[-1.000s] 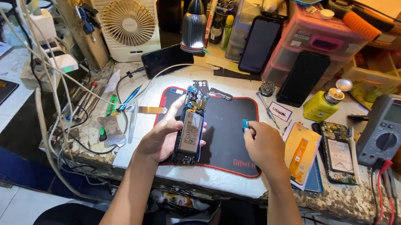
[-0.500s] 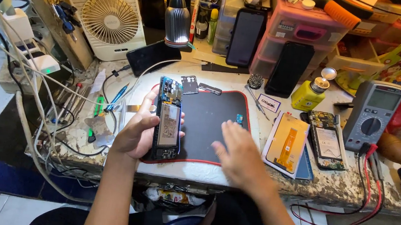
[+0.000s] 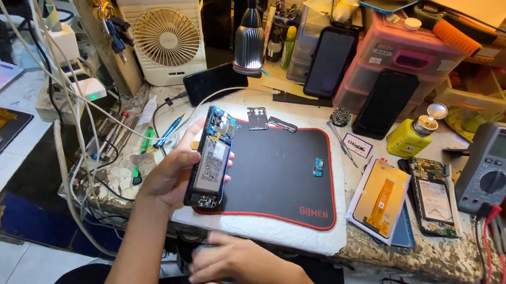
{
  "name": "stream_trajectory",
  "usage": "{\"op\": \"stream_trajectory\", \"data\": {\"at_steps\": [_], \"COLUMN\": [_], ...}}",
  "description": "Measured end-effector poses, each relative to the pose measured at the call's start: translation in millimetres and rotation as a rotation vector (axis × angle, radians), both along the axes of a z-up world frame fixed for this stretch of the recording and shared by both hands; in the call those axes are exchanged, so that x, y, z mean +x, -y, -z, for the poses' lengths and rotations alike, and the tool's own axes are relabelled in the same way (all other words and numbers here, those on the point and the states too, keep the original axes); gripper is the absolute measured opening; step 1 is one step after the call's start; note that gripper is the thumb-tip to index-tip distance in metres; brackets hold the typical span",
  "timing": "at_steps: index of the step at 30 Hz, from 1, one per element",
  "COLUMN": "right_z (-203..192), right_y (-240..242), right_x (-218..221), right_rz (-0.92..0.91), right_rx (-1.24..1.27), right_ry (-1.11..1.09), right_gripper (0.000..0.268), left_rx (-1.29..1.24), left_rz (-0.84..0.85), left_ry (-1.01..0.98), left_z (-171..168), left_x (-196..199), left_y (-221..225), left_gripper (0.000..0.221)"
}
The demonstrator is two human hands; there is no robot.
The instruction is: Preparing a new mobile phone screen for installation by removing protective films and inspecting the component.
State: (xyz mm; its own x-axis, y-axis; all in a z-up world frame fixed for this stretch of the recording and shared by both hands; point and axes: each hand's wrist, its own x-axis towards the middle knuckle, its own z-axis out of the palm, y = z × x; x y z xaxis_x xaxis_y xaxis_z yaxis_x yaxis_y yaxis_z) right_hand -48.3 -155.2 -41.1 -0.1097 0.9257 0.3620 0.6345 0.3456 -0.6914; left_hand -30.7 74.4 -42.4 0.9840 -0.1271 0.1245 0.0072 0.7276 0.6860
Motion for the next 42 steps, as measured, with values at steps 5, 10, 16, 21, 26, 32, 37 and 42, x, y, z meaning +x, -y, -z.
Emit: {"op": "stream_trajectory", "data": {"at_steps": [5,10,16,21,26,32,37,42], "right_z": [27.8,-8.3,-39.8,-51.1,-55.7,-55.3,-47.2,-64.6], "right_y": [10.9,68.7,171.4,210.1,203.1,190.4,192.0,188.9], "right_x": [3.0,7.7,81.2,141.9,162.8,187.0,192.1,186.4], "right_rz": [0.587,0.042,1.000,1.154,0.885,0.457,0.378,0.263], "right_rx": [0.042,-0.290,-0.356,-0.800,-0.976,-1.022,-0.970,-0.980], "right_ry": [0.148,-0.295,0.096,0.382,0.857,1.261,1.278,1.263], "right_gripper": [0.031,0.034,0.020,0.031,0.060,0.086,0.077,0.070], "left_rx": [0.223,0.703,1.437,1.870,2.118,2.197,2.131,2.104], "left_rz": [-0.046,-0.046,0.071,0.068,0.040,0.012,-0.032,-0.076], "left_ry": [-0.189,-0.440,-0.481,-0.273,-0.279,-0.250,-0.246,-0.240], "left_z": [-17.5,-42.7,-65.8,-53.6,-45.4,-37.1,-37.9,-39.7], "left_x": [3.0,22.9,38.2,43.0,55.0,61.7,48.9,46.4], "left_y": [8.8,37.5,82.5,103.9,118.1,118.2,121.0,121.4], "left_gripper": [0.117,0.104,0.119,0.123,0.119,0.120,0.115,0.115]}}
